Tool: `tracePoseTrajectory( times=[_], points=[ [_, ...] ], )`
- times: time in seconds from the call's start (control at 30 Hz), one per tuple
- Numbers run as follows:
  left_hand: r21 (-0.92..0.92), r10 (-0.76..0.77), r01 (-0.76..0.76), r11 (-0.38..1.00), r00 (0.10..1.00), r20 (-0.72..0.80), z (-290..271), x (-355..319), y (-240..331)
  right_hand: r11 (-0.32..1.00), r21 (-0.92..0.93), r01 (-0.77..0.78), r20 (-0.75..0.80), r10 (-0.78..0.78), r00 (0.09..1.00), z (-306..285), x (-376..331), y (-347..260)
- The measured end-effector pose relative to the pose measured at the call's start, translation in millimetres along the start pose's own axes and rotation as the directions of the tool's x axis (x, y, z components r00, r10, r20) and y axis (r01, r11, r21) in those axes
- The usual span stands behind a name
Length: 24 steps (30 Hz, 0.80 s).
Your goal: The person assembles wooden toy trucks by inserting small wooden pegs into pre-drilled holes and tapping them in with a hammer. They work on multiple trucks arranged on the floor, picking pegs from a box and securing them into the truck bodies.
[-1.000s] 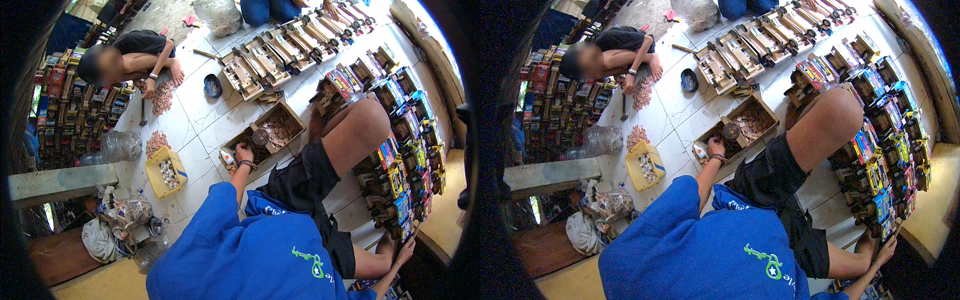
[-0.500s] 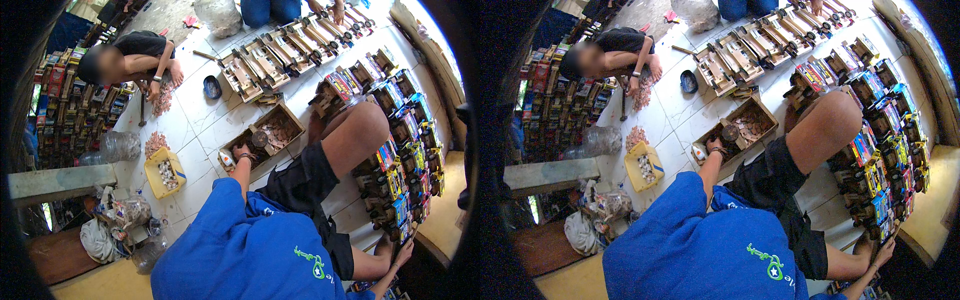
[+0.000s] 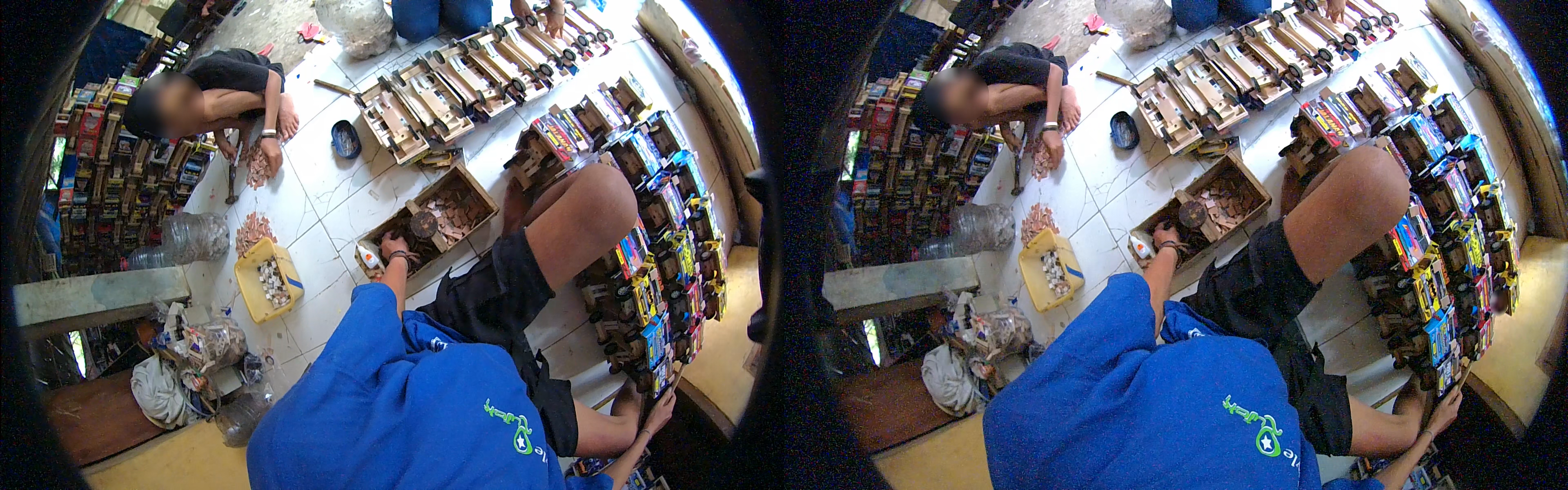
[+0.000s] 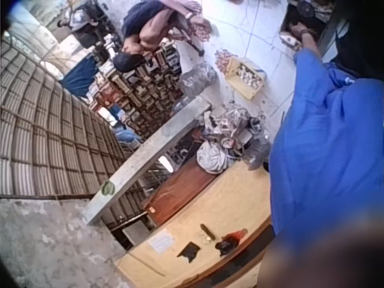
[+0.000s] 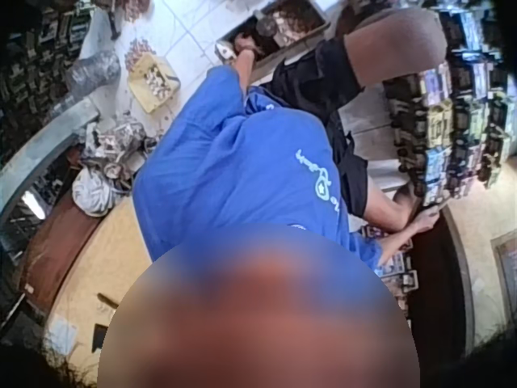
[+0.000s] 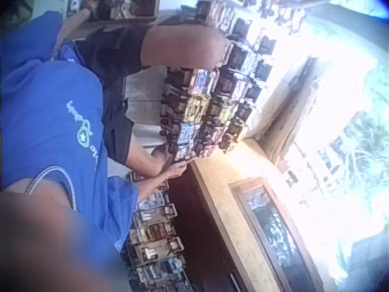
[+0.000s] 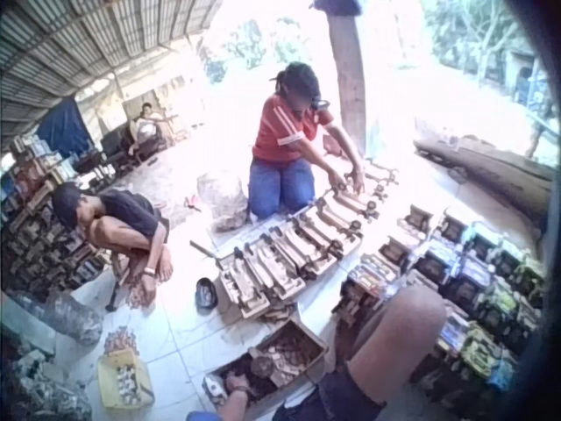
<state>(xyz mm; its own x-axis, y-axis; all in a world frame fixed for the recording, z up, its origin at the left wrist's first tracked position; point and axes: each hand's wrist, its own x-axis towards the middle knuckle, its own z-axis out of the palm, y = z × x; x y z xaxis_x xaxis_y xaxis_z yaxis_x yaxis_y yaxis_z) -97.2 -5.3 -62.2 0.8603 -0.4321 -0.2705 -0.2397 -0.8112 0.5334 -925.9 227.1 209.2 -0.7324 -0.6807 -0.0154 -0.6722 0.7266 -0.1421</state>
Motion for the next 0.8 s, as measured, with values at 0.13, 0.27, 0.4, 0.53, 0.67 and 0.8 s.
tracePoseTrajectory(
  times=[0.13,0.27,0.4,0.53,0.67,0.8],
  points=[
    [-0.045,0.016,-0.017,0.999,1.0,-0.023,0.0,-6.3,6.7,1.0,-0.013,-0.013,0.001,0.013,1.0,0.3,0.6,1.6],
    [-0.068,0.108,-0.113,0.991,0.992,-0.07,-2.8,-15.6,19.8,0.999,-0.016,-0.05,-0.021,0.05,0.999,2.2,0.9,2.0],
    [-0.003,0.029,-0.029,1.0,0.995,-0.095,-4.7,-18.5,31.7,0.999,-0.006,-0.033,0.001,0.033,0.999,4.2,5.0,6.9],
    [-0.09,0.111,-0.124,0.988,0.984,-0.14,-8.9,-21.8,33.9,1.0,-0.013,-0.01,0.018,0.01,1.0,6.0,8.8,13.9],
    [-0.255,0.039,-0.078,0.964,0.987,-0.156,-12.8,-32.9,27.7,1.0,-0.006,-0.014,0.025,0.014,1.0,5.9,8.1,13.5],
    [-0.307,-0.072,0.034,0.951,0.991,-0.113,-13.3,-37.5,29.3,0.999,-0.024,0.027,0.023,-0.026,0.999,2.7,3.2,7.7]
  ],
)
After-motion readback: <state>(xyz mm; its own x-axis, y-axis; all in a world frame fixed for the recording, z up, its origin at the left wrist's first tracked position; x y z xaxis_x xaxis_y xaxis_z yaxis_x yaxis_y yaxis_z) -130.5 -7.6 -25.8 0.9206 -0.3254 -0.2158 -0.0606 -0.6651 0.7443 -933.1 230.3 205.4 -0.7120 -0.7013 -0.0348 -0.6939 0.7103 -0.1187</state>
